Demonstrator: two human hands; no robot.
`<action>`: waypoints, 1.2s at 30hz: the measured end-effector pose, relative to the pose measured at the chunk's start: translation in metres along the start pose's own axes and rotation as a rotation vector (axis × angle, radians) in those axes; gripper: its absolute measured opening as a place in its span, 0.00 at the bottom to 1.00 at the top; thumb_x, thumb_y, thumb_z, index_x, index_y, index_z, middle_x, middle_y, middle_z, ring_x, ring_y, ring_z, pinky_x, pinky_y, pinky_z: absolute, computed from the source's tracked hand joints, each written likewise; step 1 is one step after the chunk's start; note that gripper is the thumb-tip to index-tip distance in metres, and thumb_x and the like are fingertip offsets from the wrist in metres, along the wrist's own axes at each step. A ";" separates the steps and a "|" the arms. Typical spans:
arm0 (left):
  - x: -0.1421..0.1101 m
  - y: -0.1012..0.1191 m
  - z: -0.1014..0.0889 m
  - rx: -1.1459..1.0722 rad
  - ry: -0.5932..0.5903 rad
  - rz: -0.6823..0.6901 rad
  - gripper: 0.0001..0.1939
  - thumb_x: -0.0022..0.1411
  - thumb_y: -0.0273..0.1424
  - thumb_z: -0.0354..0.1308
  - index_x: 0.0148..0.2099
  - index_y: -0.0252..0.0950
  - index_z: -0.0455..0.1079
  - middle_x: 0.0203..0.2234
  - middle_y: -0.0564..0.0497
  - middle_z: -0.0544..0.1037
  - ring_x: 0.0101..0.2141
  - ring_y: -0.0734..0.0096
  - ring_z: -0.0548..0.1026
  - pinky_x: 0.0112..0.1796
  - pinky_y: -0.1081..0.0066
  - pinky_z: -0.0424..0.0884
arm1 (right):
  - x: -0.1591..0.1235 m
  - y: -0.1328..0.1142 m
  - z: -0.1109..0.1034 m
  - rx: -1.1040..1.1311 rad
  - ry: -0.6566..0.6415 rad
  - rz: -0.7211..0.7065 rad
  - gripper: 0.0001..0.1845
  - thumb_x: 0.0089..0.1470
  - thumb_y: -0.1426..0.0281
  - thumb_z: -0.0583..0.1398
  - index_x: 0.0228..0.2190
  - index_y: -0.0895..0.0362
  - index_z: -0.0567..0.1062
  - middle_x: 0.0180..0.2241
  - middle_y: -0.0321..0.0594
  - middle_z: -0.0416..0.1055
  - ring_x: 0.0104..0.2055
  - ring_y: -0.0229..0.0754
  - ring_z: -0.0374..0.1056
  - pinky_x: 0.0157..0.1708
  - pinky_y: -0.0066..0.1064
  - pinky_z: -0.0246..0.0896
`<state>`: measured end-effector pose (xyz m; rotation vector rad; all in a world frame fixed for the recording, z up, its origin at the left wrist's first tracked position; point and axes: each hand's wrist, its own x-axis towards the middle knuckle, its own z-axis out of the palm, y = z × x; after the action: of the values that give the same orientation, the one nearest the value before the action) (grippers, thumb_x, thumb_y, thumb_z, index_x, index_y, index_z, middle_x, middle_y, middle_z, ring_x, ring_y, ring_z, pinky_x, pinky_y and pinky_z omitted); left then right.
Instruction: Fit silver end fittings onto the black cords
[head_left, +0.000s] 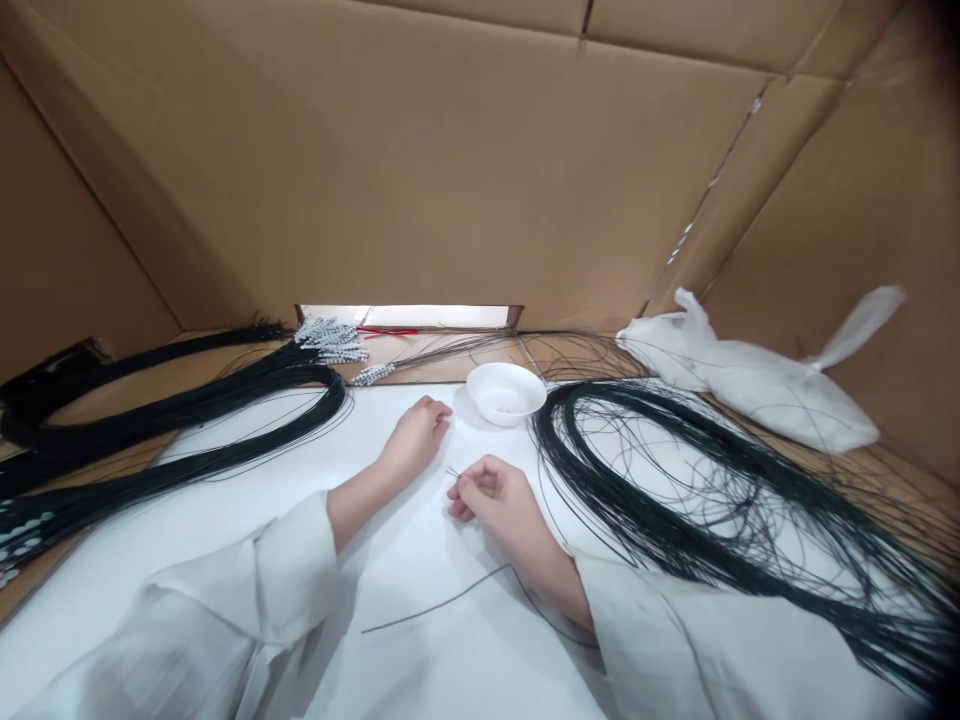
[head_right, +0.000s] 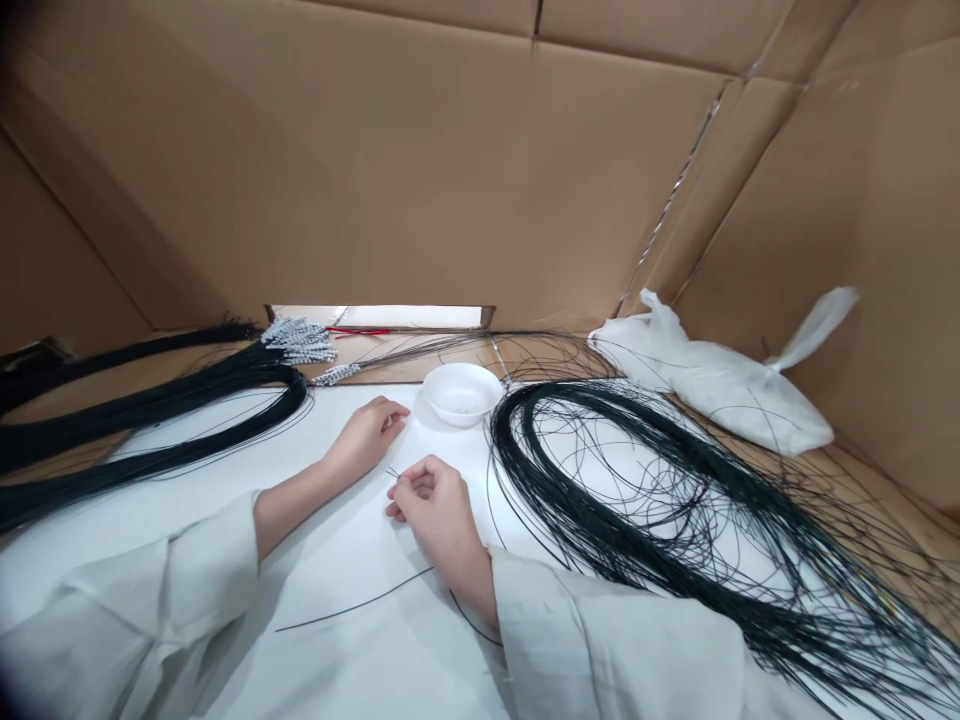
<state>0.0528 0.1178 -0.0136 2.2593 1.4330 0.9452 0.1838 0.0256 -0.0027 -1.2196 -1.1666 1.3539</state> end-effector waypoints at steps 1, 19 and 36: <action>0.003 0.001 0.002 -0.003 -0.009 0.012 0.11 0.57 0.26 0.47 0.38 0.34 0.71 0.32 0.47 0.71 0.32 0.66 0.70 0.36 0.68 0.65 | 0.000 0.001 0.000 -0.003 -0.004 -0.003 0.05 0.41 0.75 0.57 0.22 0.59 0.64 0.21 0.38 0.70 0.21 0.35 0.68 0.21 0.25 0.63; -0.049 0.013 -0.023 -0.367 -0.003 -0.239 0.09 0.58 0.32 0.47 0.37 0.33 0.65 0.24 0.52 0.70 0.23 0.73 0.68 0.28 0.72 0.65 | -0.005 -0.003 0.000 -0.057 -0.129 -0.073 0.04 0.46 0.73 0.56 0.24 0.59 0.63 0.22 0.36 0.69 0.21 0.33 0.65 0.23 0.25 0.61; -0.091 0.039 -0.037 -1.048 -0.245 -0.522 0.06 0.58 0.30 0.55 0.36 0.32 0.68 0.20 0.54 0.69 0.23 0.78 0.65 0.27 0.76 0.60 | -0.007 -0.001 0.005 -0.009 -0.217 0.021 0.04 0.41 0.77 0.54 0.21 0.58 0.63 0.17 0.34 0.68 0.17 0.32 0.63 0.19 0.24 0.60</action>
<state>0.0291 0.0162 0.0026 1.1145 0.9671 0.8862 0.1796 0.0182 -0.0007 -1.1143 -1.3146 1.5279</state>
